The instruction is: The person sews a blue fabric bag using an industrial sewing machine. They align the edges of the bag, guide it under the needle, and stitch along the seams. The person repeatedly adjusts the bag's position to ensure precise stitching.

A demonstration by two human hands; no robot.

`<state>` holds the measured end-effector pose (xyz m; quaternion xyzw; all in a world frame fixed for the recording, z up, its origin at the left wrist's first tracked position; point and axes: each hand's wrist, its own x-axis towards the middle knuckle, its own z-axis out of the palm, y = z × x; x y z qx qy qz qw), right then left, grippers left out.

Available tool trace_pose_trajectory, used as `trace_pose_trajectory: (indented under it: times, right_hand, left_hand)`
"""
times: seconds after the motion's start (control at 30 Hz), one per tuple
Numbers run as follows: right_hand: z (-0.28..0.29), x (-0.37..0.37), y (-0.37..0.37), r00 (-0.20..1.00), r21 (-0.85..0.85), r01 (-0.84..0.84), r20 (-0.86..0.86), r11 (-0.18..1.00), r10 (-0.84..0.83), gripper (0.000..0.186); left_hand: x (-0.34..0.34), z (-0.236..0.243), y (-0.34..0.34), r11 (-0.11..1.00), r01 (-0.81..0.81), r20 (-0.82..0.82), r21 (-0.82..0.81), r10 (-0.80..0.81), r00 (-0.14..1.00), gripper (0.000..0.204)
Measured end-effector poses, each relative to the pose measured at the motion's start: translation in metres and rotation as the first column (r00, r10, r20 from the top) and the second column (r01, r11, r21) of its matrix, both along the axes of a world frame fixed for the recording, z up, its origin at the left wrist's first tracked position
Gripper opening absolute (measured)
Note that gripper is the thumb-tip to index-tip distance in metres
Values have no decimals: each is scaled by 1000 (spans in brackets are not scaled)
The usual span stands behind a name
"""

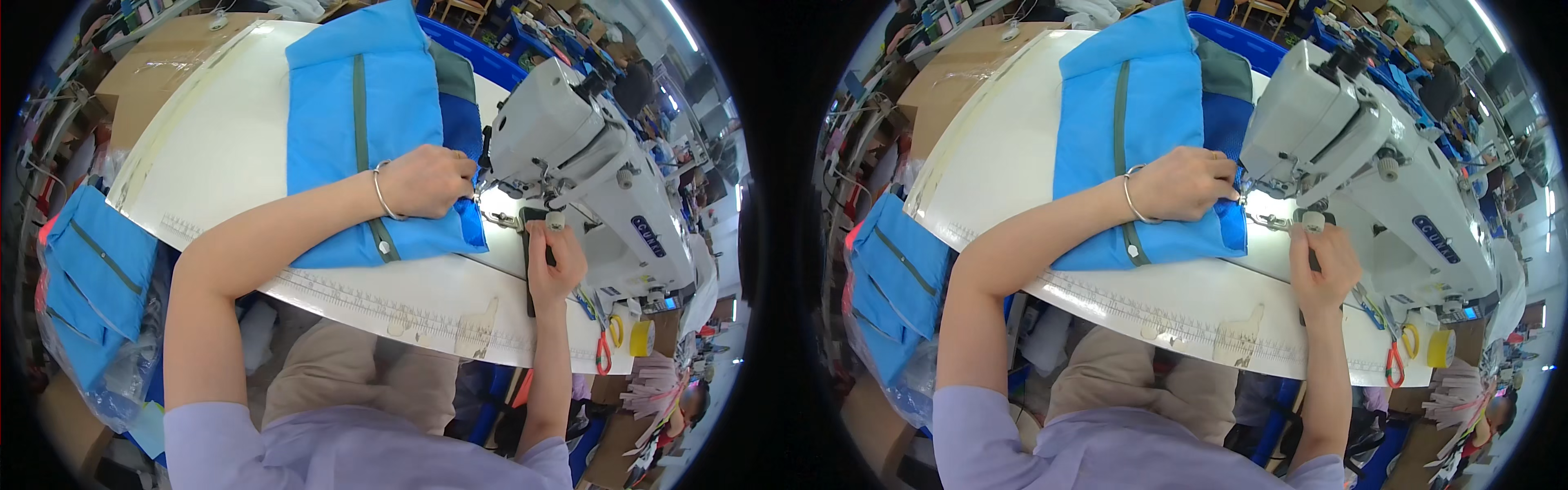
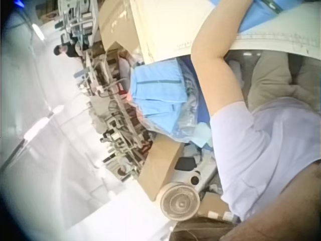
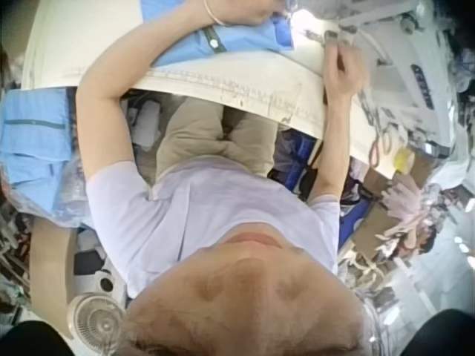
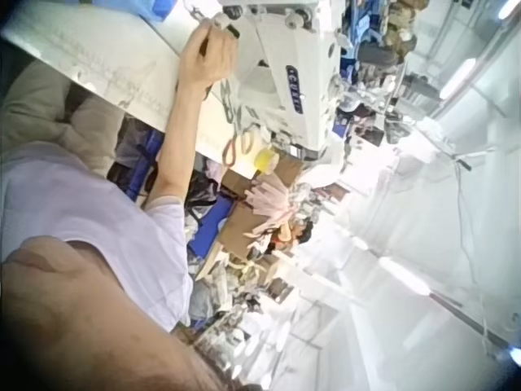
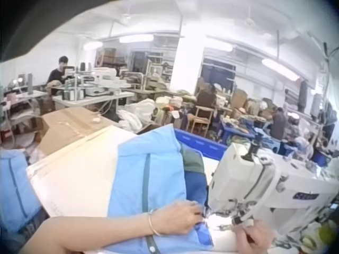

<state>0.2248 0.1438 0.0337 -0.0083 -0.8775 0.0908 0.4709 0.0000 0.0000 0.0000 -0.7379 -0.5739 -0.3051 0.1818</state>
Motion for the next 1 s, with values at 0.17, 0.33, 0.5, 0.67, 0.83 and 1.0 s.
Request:
trace_pose_trajectory:
  times: [0.17, 0.33, 0.5, 0.67, 0.83, 1.0]
  right_hand:
    - [1, -1, -2, 1000, 9, -7, 7, 1000, 7, 11]
    - [-1, 0, 0, 999, 30, -44, 30, 999, 43, 11]
    - [1, 2, -1, 995, 43, -90, 35, 995, 89, 13]
    - [2, 7, 1, 995, 37, -103, 19, 994, 102, 13]
    - [3, 25, -32, 989, 9, -150, 9, 989, 150, 13]
    - [-9, 56, -74, 957, -67, -191, 208, 979, 201, 9]
  left_hand:
    - [1, -1, -3, 999, 17, -4, 39, -17, 1000, 11]
    - [0, -6, -1, 997, -9, 12, 71, 8, 1000, 15]
    - [0, -6, 0, 998, -22, 28, 62, 20, 999, 18]
    - [-14, 0, -2, 996, -69, 138, -60, 77, 987, 22]
    - [-13, 5, -22, 992, -42, 98, -115, 54, 994, 29]
    - [-4, 2, -33, 992, -72, 79, -104, 80, 994, 40]
